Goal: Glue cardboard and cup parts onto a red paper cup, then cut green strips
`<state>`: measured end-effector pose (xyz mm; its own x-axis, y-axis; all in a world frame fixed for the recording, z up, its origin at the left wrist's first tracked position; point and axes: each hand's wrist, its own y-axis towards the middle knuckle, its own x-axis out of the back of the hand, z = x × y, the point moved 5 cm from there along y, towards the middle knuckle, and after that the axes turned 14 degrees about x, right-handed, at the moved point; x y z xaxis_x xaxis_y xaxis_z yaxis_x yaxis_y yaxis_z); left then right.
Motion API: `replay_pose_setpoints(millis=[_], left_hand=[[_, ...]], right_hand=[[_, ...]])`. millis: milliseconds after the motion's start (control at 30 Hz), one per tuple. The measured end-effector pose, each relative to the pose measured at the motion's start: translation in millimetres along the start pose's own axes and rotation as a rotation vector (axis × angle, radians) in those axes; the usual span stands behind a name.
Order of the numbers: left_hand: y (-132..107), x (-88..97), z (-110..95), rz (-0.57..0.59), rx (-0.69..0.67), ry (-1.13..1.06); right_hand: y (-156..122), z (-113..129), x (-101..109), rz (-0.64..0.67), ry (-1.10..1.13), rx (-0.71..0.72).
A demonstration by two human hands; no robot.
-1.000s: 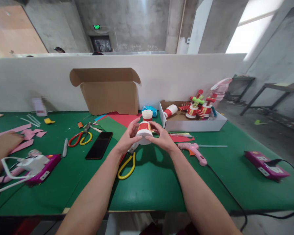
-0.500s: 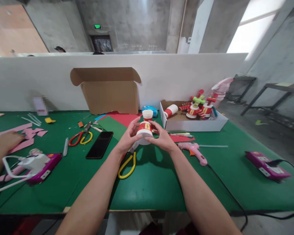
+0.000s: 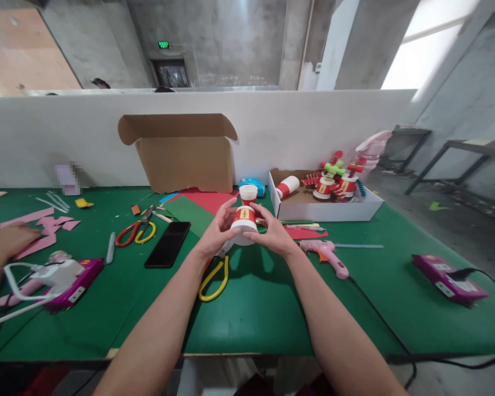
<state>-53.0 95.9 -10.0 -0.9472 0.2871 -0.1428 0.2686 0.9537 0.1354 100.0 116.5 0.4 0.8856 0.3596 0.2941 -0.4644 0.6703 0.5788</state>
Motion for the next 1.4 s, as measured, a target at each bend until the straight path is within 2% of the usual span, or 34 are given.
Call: replay_pose_setpoints(millis=[100,367,600,833,1067,1400], left_hand=[[-0.4,-1.1,0.0,0.006,0.011,-0.018],[0.0,-3.9,0.5,0.014,0.017,0.051],[0.1,-0.6,0.6,-0.021,0.011,0.016],[-0.1,-4.6,-0.3,0.026,0.008,0.045],[-0.3,-2.3,0.0,-0.031,0.034,0.040],[-0.6,-2.8,-1.2,0.018,-0.003,0.117]], right_hand=[[0.4,1.3,1.1,-0.006,0.033,-0.004],[0.3,0.4,1.7,0.042,-0.124,0.041],[0.4,0.4,0.2,0.015,-0.019,0.003],[0.3,2.6,2.5,0.041,-0.107,0.034],[-0.3,0.5,-0.5,0.044,-0.065,-0.015],[0.0,6.1,3.0,0.057,-0.129,0.014]])
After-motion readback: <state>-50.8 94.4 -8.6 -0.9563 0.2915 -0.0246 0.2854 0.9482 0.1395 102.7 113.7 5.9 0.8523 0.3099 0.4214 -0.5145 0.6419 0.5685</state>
